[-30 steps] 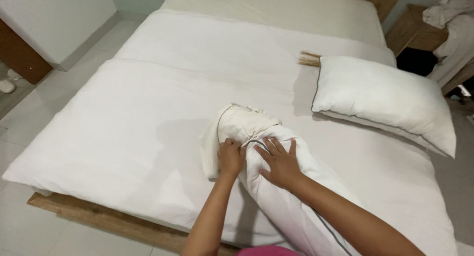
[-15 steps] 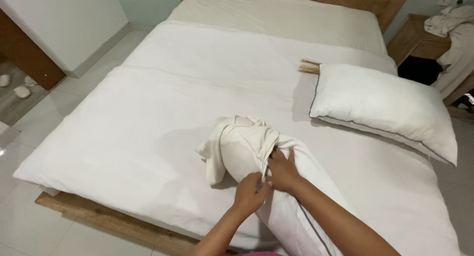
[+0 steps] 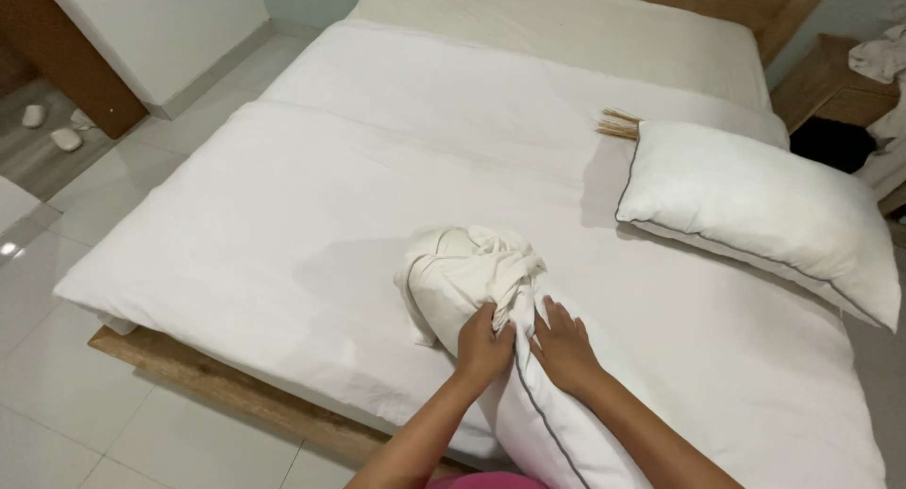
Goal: The person picks up a white pillowcase and a pillow from a bed. They insert the pillow into the pillowcase by hand, adjusting the fabric to fit the pillow and smoothing it out on the bed.
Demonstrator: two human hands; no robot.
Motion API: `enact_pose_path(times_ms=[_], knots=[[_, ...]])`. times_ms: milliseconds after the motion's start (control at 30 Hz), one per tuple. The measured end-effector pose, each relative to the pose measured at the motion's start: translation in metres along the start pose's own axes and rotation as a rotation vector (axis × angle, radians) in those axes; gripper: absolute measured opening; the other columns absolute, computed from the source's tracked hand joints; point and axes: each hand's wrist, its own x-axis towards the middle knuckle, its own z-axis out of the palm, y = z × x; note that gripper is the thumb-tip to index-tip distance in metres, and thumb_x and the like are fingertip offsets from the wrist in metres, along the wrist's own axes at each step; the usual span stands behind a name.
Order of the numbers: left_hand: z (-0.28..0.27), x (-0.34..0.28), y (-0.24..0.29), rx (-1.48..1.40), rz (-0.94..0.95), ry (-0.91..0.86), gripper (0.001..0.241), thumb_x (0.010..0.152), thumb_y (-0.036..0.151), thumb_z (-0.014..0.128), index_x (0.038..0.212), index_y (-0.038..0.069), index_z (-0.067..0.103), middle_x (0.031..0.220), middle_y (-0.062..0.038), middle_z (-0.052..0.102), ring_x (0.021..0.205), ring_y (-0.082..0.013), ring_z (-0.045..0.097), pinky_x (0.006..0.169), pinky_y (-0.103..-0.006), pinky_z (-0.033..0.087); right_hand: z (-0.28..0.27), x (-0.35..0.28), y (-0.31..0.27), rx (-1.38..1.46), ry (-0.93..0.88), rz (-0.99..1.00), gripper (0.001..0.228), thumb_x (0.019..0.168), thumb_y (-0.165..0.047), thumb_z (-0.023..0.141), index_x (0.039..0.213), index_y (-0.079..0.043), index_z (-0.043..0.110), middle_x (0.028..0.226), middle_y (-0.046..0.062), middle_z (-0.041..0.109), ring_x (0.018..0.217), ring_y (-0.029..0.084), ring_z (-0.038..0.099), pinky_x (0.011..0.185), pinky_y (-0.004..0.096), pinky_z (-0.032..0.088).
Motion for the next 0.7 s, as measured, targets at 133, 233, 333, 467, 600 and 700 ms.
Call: enact_pose_path(times_ms=[133, 233, 333, 467, 600, 700], knots=[[-0.017, -0.023, 0.033, -0.046, 0.052, -0.149, 0.026, 0.085, 0.021, 0.069, 0.099, 0.0, 0.068, 0.09, -0.023, 0.07, 0.087, -0.0427, 0.067, 0.077, -0.0475, 0.052, -0.011, -0.015, -0.024, -0.115, -0.014, -0.01, 0.054, 0.092, -0.034, 0.06, 0.141, -0.013, 0.052, 0.164, 0.023, 0.024, 0.149, 0.042, 0.027, 0.115, 0.061, 0.029], [-0.028, -0.043, 0.054, -0.016, 0.093, -0.26, 0.03, 0.084, 0.021, 0.072, 0.103, -0.001, 0.067, 0.087, -0.024, 0.068, 0.083, -0.0437, 0.066, 0.074, -0.0493, 0.051, -0.024, -0.011, -0.036, 0.086, 0.087, -0.099, 0.089, 0.068, -0.035, 0.077, 0.147, -0.003, 0.052, 0.155, 0.022, 0.034, 0.143, 0.045, 0.034, 0.112, 0.066, 0.027], [-0.047, -0.045, 0.057, 0.025, 0.055, -0.427, 0.026, 0.088, 0.024, 0.072, 0.089, -0.001, 0.066, 0.082, -0.022, 0.068, 0.081, -0.0407, 0.066, 0.072, -0.0488, 0.051, -0.072, -0.001, -0.071, 0.619, 0.009, 0.17, 0.05, 0.086, -0.03, 0.066, 0.131, -0.008, 0.067, 0.137, 0.015, 0.071, 0.127, 0.032, 0.068, 0.11, 0.04, 0.052], [-0.083, -0.023, 0.019, 0.018, 0.085, -0.378, 0.027, 0.088, 0.026, 0.072, 0.097, 0.001, 0.067, 0.083, -0.02, 0.067, 0.081, -0.0402, 0.065, 0.071, -0.0488, 0.049, -0.065, 0.028, -0.067, 0.424, -0.04, -0.002, 0.052, 0.08, -0.023, 0.075, 0.13, -0.01, 0.066, 0.147, 0.015, 0.054, 0.129, 0.034, 0.058, 0.103, 0.037, 0.048], [-0.124, -0.023, -0.026, -0.159, -0.045, -0.253, 0.02, 0.089, 0.019, 0.067, 0.099, 0.002, 0.07, 0.091, -0.014, 0.065, 0.083, -0.0309, 0.065, 0.073, -0.0394, 0.051, -0.095, 0.035, -0.114, 0.386, 0.138, -0.087, 0.052, 0.069, -0.017, 0.073, 0.118, -0.002, 0.06, 0.125, 0.019, 0.059, 0.119, 0.034, 0.057, 0.102, 0.045, 0.044], [-0.13, -0.015, -0.105, -0.241, -0.307, 0.023, 0.019, 0.094, 0.019, 0.065, 0.106, 0.003, 0.067, 0.102, -0.009, 0.067, 0.092, -0.0245, 0.066, 0.081, -0.0352, 0.054, -0.088, 0.049, -0.126, 0.227, 0.23, -0.502, 0.049, 0.067, -0.01, 0.068, 0.115, -0.004, 0.065, 0.122, 0.018, 0.061, 0.122, 0.037, 0.053, 0.107, 0.055, 0.033]])
